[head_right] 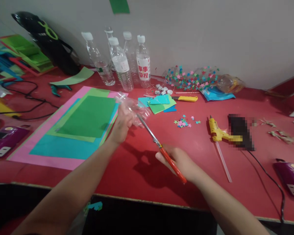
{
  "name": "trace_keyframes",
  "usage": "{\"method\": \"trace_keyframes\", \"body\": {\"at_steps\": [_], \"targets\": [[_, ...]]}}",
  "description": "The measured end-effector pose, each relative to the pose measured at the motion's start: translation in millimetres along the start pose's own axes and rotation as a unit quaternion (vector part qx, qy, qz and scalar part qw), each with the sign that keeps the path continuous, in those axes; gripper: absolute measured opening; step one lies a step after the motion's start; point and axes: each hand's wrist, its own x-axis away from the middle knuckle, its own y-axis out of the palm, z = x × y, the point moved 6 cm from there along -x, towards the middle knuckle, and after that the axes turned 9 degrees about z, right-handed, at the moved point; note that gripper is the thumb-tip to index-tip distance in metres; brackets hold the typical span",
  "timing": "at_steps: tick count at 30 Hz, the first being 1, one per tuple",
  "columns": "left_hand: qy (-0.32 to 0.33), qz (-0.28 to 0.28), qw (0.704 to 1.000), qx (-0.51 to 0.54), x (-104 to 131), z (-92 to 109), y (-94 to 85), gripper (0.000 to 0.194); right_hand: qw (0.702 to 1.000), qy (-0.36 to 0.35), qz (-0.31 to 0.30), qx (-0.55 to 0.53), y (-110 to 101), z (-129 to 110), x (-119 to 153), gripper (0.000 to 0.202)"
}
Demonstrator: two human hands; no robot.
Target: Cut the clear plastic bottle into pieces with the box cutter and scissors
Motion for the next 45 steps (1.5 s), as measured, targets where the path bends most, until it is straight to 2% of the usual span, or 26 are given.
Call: {"method": "trace_keyframes", "body": {"at_steps": [2,4,8,13,21,29,36,45], "targets": [[-0.043,0.024,0.995,0.089,-4.7,1.3,-3.3,0.046,0.999,-0.021,0.015,0.043,-5.4,-2.6,0.0,0.054],[-0.052,0.024,0.990,0.130,-7.1,6.1,-3.8,0.048,0.996,-0.021,0.035,0.076,-12.0,-2.6,-0.8,0.055],[-0.058,0.008,0.986,0.156,-5.6,12.3,-2.6,0.045,0.993,-0.002,0.042,0.114,-19.3,-2.8,-2.7,0.056],[-0.071,-0.008,0.979,0.193,-2.3,11.9,-0.1,0.048,0.993,0.011,0.037,0.114,-18.0,-4.8,-4.6,0.059],[-0.081,0.023,0.985,0.153,-5.0,1.1,-1.6,0.050,0.994,0.017,0.040,0.099,-16.2,0.3,-6.5,0.056],[-0.093,0.014,0.985,0.143,-2.0,0.9,3.0,0.043,0.997,-0.001,0.028,0.072,-15.4,-0.8,-4.5,0.055],[-0.090,0.000,0.987,0.131,-0.5,1.4,2.1,0.045,0.999,-0.007,0.029,0.021,-13.6,-1.2,-2.9,0.052],[-0.088,0.015,0.990,0.106,-1.5,2.7,0.1,0.038,1.000,-0.010,0.016,-0.004,-10.8,-1.9,-2.8,0.052]]}}
